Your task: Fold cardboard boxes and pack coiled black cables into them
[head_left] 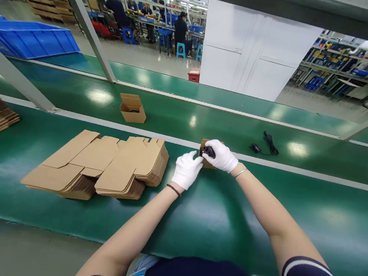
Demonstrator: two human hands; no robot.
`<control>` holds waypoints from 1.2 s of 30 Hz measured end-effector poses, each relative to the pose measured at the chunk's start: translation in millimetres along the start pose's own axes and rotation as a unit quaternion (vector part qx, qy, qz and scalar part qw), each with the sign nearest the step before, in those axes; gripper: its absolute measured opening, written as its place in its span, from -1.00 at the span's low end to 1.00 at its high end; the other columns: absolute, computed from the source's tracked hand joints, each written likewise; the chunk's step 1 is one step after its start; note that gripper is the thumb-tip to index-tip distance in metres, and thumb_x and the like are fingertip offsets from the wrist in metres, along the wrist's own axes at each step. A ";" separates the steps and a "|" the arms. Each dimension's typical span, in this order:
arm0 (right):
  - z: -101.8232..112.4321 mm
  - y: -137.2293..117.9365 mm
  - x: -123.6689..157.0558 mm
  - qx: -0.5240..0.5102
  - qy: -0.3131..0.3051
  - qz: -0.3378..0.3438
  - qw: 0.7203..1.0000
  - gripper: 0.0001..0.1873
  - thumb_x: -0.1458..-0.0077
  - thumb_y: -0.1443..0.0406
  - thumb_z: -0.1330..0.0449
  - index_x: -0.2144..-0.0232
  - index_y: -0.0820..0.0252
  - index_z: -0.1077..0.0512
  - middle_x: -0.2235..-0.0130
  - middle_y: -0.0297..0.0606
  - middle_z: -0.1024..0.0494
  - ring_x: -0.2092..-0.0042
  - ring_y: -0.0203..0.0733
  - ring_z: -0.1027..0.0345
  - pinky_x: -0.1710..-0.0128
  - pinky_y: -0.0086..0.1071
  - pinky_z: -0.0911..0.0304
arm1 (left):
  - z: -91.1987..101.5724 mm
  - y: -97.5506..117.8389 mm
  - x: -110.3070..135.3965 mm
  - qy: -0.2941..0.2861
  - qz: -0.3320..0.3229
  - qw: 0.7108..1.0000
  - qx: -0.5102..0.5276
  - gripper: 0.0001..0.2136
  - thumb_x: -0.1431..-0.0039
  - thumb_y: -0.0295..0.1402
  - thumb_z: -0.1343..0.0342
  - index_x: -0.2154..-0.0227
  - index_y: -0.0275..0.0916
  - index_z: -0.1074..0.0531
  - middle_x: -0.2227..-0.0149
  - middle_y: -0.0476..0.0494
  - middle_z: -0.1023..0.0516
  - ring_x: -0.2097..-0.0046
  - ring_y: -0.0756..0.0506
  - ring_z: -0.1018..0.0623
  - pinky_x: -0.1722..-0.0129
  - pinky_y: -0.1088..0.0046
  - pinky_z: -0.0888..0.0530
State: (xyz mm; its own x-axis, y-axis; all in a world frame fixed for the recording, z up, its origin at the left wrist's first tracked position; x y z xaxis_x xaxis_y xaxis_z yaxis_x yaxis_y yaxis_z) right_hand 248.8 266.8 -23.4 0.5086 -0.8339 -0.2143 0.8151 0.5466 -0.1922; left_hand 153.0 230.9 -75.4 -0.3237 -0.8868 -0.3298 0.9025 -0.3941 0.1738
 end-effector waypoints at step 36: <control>-21.3 20.9 6.5 0.107 -0.297 0.031 0.948 -0.69 -0.14 0.21 -0.11 0.12 0.14 -0.52 0.20 -0.16 -0.60 0.23 -0.06 -0.44 0.34 -0.34 -0.14 | 14.3 32.3 -33.1 -0.073 -0.262 0.962 0.025 -0.73 -0.13 -0.48 0.05 0.21 -0.28 -0.54 0.28 -0.27 -0.56 0.15 -0.21 -0.49 0.19 0.24 -0.37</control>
Point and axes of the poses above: each hand's wrist, its own x-axis away from the middle knuckle, its own z-axis out of the back of the hand, y = z × x, the point moved 8 cm from there along -x, towards the middle knuckle
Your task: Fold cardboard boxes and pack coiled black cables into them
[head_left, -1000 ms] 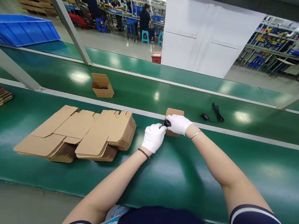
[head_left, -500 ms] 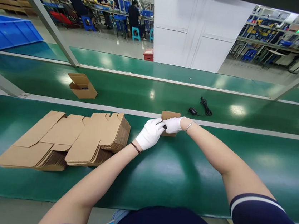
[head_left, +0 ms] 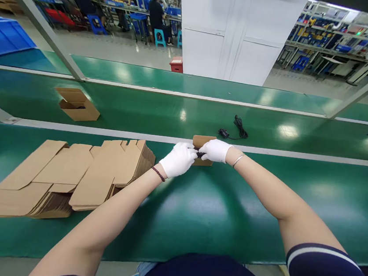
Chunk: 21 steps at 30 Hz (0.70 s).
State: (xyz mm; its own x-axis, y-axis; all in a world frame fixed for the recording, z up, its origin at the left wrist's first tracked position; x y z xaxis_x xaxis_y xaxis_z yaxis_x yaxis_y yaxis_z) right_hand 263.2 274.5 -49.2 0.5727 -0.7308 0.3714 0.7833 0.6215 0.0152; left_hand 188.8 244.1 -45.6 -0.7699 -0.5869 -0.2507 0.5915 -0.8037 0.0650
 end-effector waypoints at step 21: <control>-3.4 -0.8 0.8 -0.009 0.032 -0.011 0.999 -0.65 -0.26 0.19 -0.02 0.04 0.31 -0.40 0.12 -0.02 -0.56 0.21 -0.08 -0.46 0.26 -0.35 -0.22 | 9.0 -4.9 -5.5 -0.011 0.000 0.998 -0.058 -0.73 -0.16 -0.47 0.08 0.30 -0.19 -0.55 0.28 -0.19 -0.56 0.26 -0.14 -0.50 0.34 0.37 -0.34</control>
Point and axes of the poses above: each hand's wrist, its own x-axis away from the middle knuckle, its own z-axis out of the back of the hand, y = z × x, the point moved 8 cm from there along -x, towards the middle knuckle
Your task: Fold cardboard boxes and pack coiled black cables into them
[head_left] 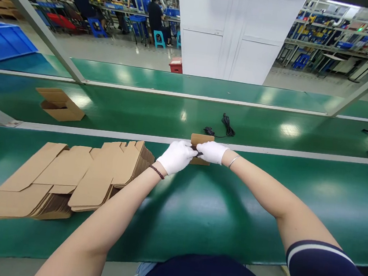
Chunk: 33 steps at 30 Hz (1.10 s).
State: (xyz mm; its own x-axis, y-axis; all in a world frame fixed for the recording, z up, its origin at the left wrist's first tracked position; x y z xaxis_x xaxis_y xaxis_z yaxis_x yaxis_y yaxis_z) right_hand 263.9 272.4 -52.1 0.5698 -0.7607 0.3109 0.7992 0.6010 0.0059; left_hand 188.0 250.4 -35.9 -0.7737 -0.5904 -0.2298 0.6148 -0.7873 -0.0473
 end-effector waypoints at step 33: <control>6.6 5.7 -11.9 0.033 -0.080 -0.003 0.996 -0.73 -0.07 0.33 -0.12 0.21 0.29 -0.55 0.23 -0.03 -0.60 0.26 -0.11 -0.46 0.28 -0.36 -0.22 | -15.1 3.5 -22.8 -0.105 0.025 0.994 0.019 -0.76 0.07 -0.52 -0.07 0.40 -0.24 -0.62 0.19 -0.27 -0.60 0.11 -0.19 -0.53 0.10 0.30 -0.42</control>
State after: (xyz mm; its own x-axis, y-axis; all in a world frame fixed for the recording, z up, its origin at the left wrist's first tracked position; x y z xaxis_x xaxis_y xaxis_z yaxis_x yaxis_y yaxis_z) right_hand 260.4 286.4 -49.5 0.5231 -0.7191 0.4576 0.7851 0.6154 0.0696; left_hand 210.0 263.8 -45.5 -0.7598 -0.6497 -0.0221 0.6500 -0.7600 -0.0041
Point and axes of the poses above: each hand's wrist, its own x-axis away from the middle knuckle, its own z-axis out of the back of the hand, y = z × x, the point moved 8 cm from there along -x, towards the middle knuckle
